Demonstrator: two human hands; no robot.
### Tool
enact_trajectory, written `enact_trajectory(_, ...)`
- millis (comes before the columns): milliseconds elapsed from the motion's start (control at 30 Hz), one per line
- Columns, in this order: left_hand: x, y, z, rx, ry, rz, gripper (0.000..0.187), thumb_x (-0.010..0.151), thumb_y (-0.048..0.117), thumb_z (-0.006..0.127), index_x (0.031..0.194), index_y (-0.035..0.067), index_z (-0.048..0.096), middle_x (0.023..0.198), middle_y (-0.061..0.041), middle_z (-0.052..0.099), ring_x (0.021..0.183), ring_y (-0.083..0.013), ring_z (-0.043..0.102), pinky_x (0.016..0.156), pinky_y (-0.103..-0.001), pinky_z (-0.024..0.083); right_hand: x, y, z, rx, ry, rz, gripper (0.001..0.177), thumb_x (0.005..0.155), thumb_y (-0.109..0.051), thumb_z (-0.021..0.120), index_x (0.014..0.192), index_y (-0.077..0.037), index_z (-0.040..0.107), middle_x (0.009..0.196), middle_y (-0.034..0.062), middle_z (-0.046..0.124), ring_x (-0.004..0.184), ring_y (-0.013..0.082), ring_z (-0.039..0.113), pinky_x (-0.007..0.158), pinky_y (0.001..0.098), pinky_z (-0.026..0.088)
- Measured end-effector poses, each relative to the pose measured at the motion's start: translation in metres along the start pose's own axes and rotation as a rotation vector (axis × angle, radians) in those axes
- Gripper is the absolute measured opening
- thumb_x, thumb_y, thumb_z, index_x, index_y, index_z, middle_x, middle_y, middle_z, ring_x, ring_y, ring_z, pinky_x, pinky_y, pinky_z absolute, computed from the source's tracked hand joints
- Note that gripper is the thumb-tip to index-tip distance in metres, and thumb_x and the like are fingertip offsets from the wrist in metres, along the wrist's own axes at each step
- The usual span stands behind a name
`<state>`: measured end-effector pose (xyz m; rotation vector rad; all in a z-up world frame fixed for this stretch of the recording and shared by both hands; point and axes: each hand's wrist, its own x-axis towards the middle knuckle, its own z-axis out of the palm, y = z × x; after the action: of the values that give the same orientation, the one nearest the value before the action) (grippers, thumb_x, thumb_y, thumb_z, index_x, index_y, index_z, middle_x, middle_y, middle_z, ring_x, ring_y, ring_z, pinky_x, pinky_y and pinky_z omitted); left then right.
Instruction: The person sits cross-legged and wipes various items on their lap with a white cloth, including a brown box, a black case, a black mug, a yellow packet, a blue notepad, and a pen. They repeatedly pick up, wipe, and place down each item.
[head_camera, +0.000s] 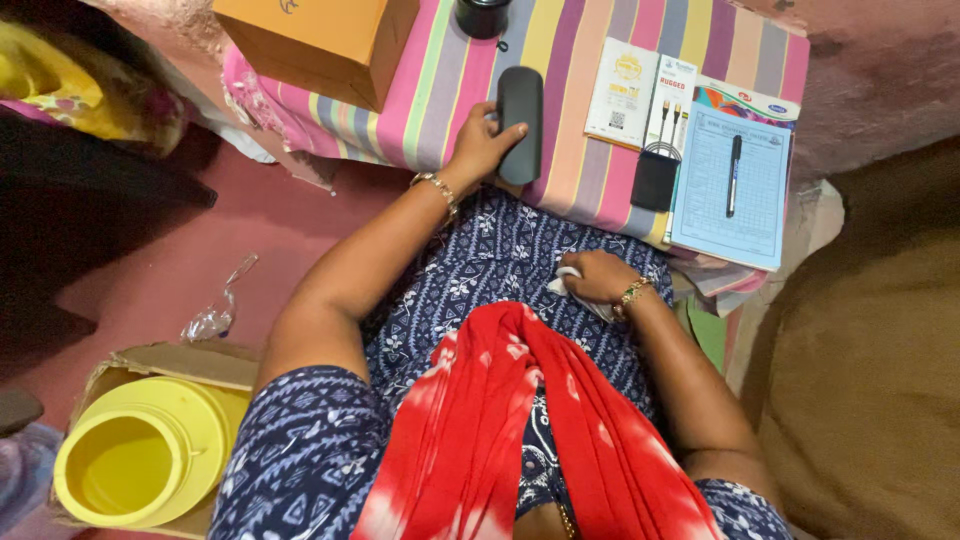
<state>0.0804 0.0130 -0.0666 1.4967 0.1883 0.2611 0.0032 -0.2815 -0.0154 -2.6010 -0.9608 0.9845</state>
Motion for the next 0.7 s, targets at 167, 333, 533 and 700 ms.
enact_trajectory(167,0.071,-0.019,0.044,0.381,0.133,0.177,0.057,0.084,0.034,0.083,0.122,-0.006,0.066,0.105,-0.018,0.077,0.093,-0.0257,0.076,0.083,-0.036,0.060,0.014,0.010,0.010,-0.063,-0.013,-0.049,0.035,0.085,-0.036,0.059,0.111,-0.015,0.071,0.105,0.0164,0.076,0.099,0.0361,0.072,0.090,0.0472,0.055)
enact_trajectory(333,0.075,-0.010,0.058,0.593,0.189,0.275,0.059,0.088,0.041,0.082,0.127,-0.002,0.068,0.117,-0.021,0.071,0.108,-0.0311,0.070,0.096,-0.038,0.055,0.020,0.021,0.007,0.065,0.022,-0.108,0.037,0.084,-0.037,0.059,0.113,-0.016,0.071,0.103,0.0176,0.075,0.097,0.0370,0.071,0.088,0.0476,0.054)
enact_trajectory(533,0.045,0.003,0.034,0.318,-0.119,0.430,0.104,0.076,0.038,0.094,0.148,-0.012,0.038,0.148,-0.029,0.047,0.138,-0.0374,0.051,0.114,-0.038,0.042,0.019,0.015,0.008,0.010,0.000,-0.046,0.038,0.084,-0.039,0.058,0.114,-0.019,0.072,0.103,0.0167,0.075,0.096,0.0368,0.071,0.088,0.0488,0.054)
enact_trajectory(700,0.048,0.008,0.040,0.609,-0.139,0.329,0.109,0.067,0.044,0.097,0.149,-0.006,0.045,0.156,-0.025,0.044,0.141,-0.0387,0.046,0.118,-0.041,0.036,0.019,0.008,0.004,-0.015,-0.021,0.019,0.039,0.084,-0.039,0.057,0.116,-0.021,0.070,0.104,0.0152,0.075,0.097,0.0338,0.072,0.087,0.0482,0.054)
